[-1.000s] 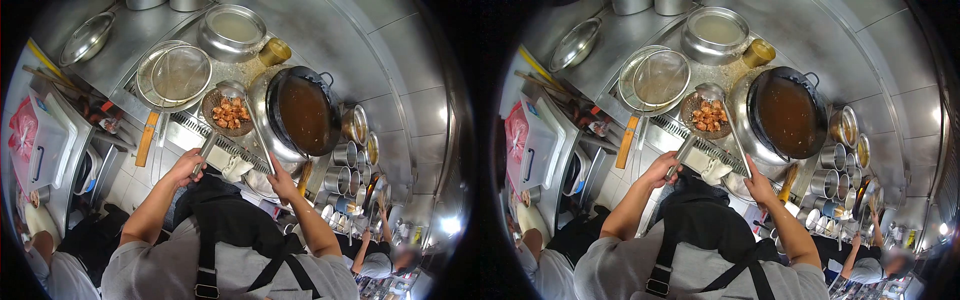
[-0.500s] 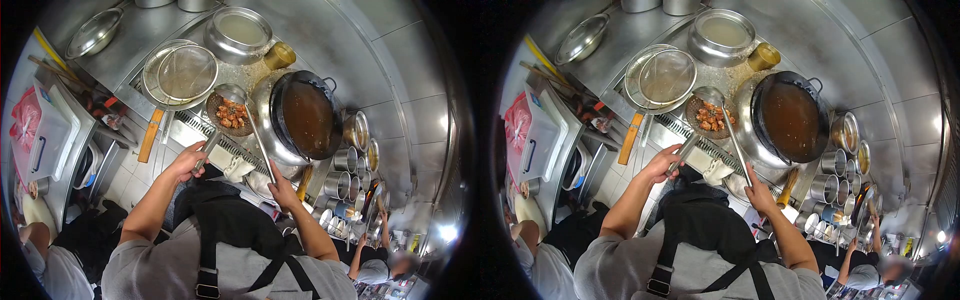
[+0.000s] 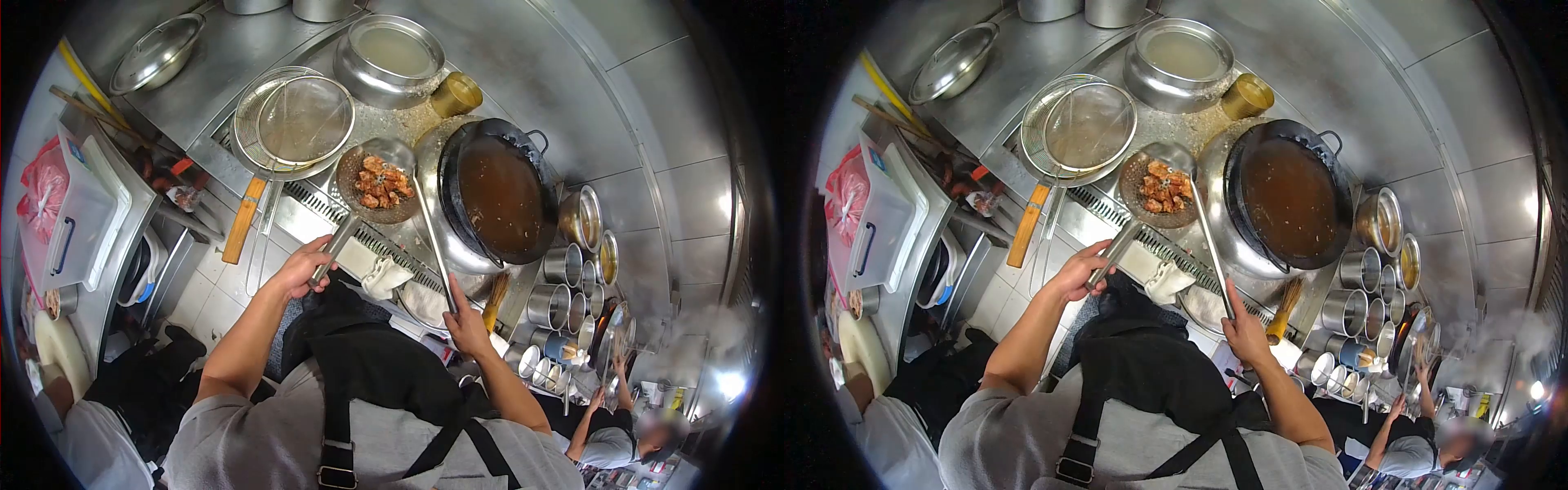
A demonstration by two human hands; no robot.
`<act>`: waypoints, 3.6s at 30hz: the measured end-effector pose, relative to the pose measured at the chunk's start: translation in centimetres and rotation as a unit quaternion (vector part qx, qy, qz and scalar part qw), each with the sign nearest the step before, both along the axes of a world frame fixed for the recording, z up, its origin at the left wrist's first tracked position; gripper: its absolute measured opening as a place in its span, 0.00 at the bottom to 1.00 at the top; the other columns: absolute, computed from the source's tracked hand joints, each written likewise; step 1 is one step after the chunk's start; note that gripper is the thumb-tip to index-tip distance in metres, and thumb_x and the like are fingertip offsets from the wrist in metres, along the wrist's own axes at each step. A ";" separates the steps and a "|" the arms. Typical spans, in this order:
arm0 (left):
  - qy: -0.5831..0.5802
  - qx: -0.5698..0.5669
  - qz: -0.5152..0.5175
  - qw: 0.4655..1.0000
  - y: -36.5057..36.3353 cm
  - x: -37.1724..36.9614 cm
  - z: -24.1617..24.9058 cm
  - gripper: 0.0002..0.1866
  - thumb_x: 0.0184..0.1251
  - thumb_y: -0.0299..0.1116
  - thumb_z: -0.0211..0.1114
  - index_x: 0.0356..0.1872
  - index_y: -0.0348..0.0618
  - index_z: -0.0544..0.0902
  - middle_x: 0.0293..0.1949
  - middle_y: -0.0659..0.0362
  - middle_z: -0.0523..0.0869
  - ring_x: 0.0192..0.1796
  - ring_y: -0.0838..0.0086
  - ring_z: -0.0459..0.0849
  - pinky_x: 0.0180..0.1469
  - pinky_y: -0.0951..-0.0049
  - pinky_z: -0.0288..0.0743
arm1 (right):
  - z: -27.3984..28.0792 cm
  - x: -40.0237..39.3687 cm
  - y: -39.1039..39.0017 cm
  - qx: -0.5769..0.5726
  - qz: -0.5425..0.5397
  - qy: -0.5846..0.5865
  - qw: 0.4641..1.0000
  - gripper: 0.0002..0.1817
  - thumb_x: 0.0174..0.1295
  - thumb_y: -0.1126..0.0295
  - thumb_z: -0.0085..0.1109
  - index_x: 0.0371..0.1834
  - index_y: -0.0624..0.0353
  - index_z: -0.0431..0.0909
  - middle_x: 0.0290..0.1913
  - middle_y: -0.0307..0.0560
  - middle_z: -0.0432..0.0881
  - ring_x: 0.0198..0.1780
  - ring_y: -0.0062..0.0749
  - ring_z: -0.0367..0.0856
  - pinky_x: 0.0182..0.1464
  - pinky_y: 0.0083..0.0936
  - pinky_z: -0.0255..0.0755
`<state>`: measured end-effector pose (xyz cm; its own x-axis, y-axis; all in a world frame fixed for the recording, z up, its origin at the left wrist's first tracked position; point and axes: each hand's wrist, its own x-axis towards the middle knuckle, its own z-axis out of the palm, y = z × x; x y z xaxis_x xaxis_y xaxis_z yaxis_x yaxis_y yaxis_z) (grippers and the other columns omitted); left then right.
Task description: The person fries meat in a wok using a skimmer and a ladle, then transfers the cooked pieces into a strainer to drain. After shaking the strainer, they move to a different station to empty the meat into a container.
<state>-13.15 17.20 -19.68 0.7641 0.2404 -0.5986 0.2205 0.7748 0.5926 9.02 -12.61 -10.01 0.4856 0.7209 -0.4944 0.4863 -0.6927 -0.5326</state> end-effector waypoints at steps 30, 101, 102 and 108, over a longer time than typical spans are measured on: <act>0.000 -0.002 -0.006 1.000 -0.5 1.2 1.5 0.35 0.70 0.27 0.51 0.78 0.47 0.55 0.34 0.57 0.76 0.20 0.73 0.74 0.17 0.74 0.66 | -0.6 0.2 0.0 0.025 0.061 -0.095 0.993 0.46 0.62 0.73 0.54 0.82 0.40 0.42 0.51 0.73 0.80 0.43 0.71 0.81 0.49 0.55 0.73; 0.009 0.005 -0.005 1.000 0.0 2.9 1.4 0.37 0.73 0.29 0.54 0.80 0.50 0.50 0.38 0.56 0.77 0.24 0.74 0.74 0.20 0.73 0.67 | -2.5 0.4 2.3 0.027 0.059 -0.115 0.991 0.47 0.62 0.71 0.52 0.82 0.38 0.37 0.34 0.74 0.82 0.35 0.70 0.81 0.44 0.57 0.72; 0.004 0.005 -0.005 1.000 -0.1 2.8 1.1 0.36 0.73 0.29 0.53 0.80 0.50 0.50 0.38 0.56 0.77 0.24 0.73 0.74 0.20 0.73 0.68 | -2.3 0.2 1.7 0.034 0.053 -0.122 0.991 0.48 0.62 0.71 0.53 0.83 0.39 0.37 0.33 0.73 0.82 0.35 0.69 0.81 0.43 0.57 0.72; 0.015 0.015 -0.004 1.000 -0.8 3.0 1.1 0.34 0.74 0.28 0.52 0.79 0.51 0.52 0.37 0.57 0.76 0.24 0.74 0.73 0.21 0.74 0.67 | -4.6 0.4 0.7 -0.004 0.060 -0.147 0.987 0.48 0.61 0.73 0.53 0.82 0.41 0.37 0.32 0.71 0.82 0.34 0.68 0.81 0.42 0.58 0.72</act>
